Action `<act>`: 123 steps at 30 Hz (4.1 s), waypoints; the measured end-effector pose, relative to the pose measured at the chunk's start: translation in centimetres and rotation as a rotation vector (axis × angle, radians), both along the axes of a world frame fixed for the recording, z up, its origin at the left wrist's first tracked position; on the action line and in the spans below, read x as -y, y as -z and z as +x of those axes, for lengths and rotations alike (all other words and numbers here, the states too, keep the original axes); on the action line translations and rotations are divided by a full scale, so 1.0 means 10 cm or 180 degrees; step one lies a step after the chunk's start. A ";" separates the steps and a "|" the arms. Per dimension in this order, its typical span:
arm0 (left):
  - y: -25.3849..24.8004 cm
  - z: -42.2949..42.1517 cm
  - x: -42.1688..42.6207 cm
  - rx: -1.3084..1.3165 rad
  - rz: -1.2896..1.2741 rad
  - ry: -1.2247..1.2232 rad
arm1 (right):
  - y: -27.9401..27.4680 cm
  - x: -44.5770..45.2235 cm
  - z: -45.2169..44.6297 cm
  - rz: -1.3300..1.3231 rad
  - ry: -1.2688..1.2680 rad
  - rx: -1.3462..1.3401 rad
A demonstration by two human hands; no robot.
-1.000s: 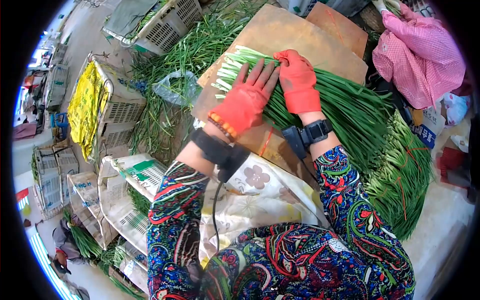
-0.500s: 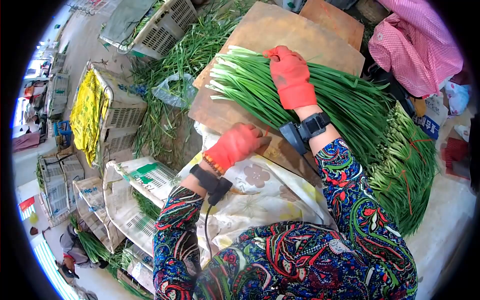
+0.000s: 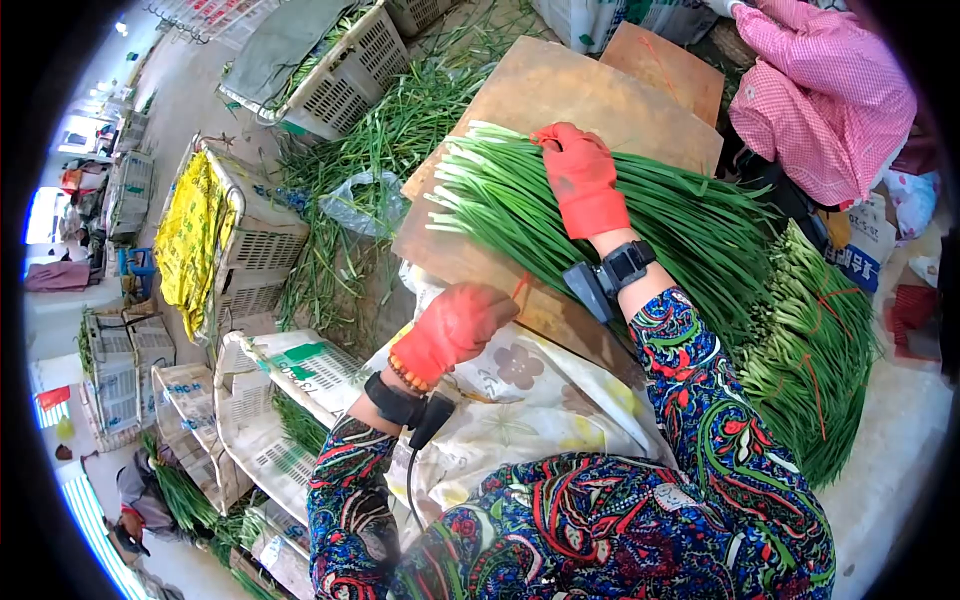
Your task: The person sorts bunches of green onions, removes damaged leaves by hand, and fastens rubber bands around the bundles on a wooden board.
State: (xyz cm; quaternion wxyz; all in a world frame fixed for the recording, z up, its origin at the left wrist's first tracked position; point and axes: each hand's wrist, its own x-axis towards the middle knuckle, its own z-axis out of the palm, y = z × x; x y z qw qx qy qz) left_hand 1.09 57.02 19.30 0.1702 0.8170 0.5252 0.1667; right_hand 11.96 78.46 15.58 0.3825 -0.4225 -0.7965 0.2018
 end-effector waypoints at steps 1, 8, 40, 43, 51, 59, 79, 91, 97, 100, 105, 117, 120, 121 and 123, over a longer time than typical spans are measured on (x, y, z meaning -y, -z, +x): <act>-0.06 0.02 -0.02 0.0025 -0.0032 -0.0118 | 0.01 -0.01 -0.01 -0.0017 0.0015 -0.0025; -0.29 0.12 -0.84 0.0672 0.1550 -0.0694 | -0.07 0.01 0.04 -0.0320 -0.0349 -0.0470; -0.03 0.21 -1.49 0.0673 0.0677 -0.1839 | -0.24 -0.23 0.50 -0.1845 -0.2242 -0.0419; 0.03 0.21 -1.49 0.0653 0.0846 -0.1755 | -0.25 -0.05 0.50 -0.1728 -0.1439 -0.0427; -0.04 0.08 -1.52 0.1456 -0.0232 -0.1498 | -0.24 0.31 0.34 -0.0688 -0.0311 -0.1108; -0.11 0.08 -1.23 0.0941 -0.0158 -0.1052 | -0.35 0.40 0.29 -0.1566 -0.0445 -0.2340; -0.23 -0.20 -0.89 0.1782 -0.1154 -0.0212 | 0.11 0.88 0.42 -0.6303 -0.2149 -0.4224; -0.16 0.70 -1.43 -0.0845 -0.1068 -0.0861 | 0.59 1.47 0.63 -0.5369 -0.1746 -0.2609; 0.01 0.70 -1.57 -0.0426 0.0906 -0.1270 | 1.58 1.57 0.90 -0.3867 -0.2574 -0.0995; -0.19 0.71 -1.45 -0.0660 -0.1040 -0.0981 | 1.53 1.52 0.99 -0.2425 -0.2442 0.0542; -0.45 0.59 -0.97 0.0235 0.0038 -0.0837 | 0.39 1.32 1.02 -0.3354 -0.2124 0.0348; -1.44 -0.17 -1.38 0.1723 0.3502 -0.0985 | -1.65 -0.12 0.65 -0.0286 -0.2004 0.0131; -1.03 -0.45 -1.52 0.1307 0.3691 -0.1135 | -1.07 -0.19 0.41 0.1217 -0.1759 0.1627; -0.79 -0.50 -1.54 0.1264 0.3458 -0.1236 | -0.98 -0.17 0.35 0.1748 -0.1606 0.2207; -0.23 -0.51 -1.55 0.1341 0.2670 -0.1447 | -0.96 -0.02 0.22 0.1659 -0.1523 0.2001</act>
